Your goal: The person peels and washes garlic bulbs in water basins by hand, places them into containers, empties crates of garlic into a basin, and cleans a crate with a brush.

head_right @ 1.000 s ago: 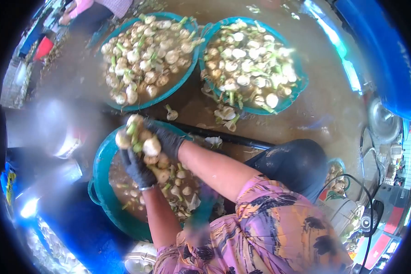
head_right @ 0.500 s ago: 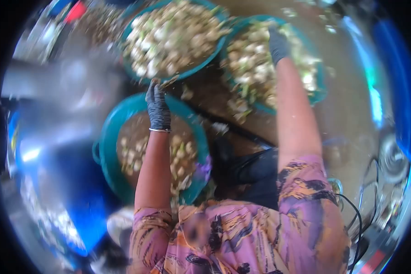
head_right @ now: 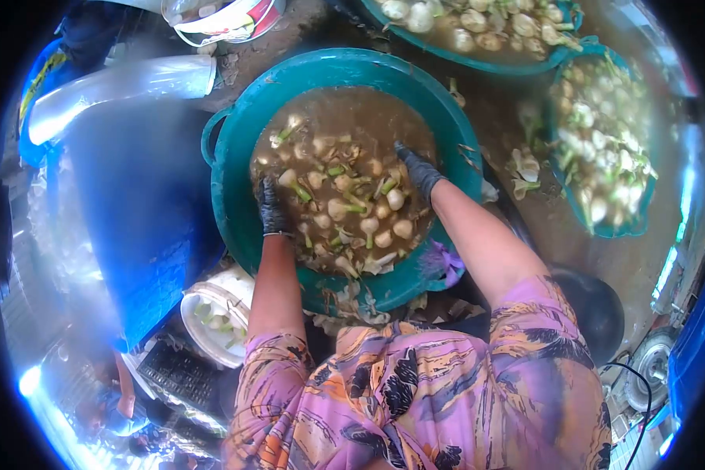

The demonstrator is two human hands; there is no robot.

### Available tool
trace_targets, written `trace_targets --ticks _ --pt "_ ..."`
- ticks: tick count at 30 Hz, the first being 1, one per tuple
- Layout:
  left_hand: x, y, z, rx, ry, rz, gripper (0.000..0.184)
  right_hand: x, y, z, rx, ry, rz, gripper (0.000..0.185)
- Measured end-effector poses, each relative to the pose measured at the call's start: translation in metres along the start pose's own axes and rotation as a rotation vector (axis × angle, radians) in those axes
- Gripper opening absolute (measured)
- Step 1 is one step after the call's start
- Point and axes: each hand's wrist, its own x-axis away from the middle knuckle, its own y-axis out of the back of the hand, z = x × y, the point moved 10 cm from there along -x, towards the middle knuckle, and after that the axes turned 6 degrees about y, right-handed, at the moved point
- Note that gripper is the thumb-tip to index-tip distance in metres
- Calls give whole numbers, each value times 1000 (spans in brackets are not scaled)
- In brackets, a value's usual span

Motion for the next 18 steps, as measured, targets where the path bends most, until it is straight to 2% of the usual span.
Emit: trace_targets --ticks 2,3,6,9,11,12,13,16,17,18 --pt "-16 -50 56 951 607 170 67 8 -18 1 -181 -210 -142 88" --pt "-32 -53 47 937 539 165 63 -27 -34 -6 -384 -129 0 82" --pt "-77 -45 1 886 327 137 53 -49 -83 37 -753 -9 267 76" --pt "-114 -67 -25 1114 284 304 52 -51 -125 95 -1027 90 499 74" --pt "-121 -73 -60 1149 263 328 52 -107 -120 111 -285 698 462 80" --pt "-123 -76 -78 1167 252 343 52 -99 -140 124 -773 495 792 81" --pt "-128 -68 -91 998 134 262 53 -89 -158 134 -1199 139 1057 82" --pt "-137 -78 -121 786 -65 262 43 -111 -162 157 -421 600 661 65" --pt "-126 -73 -139 348 -445 139 42 -114 -153 171 -158 733 488 60" --pt "-104 -67 -150 -55 -769 -145 40 -117 -144 177 -119 750 393 54"
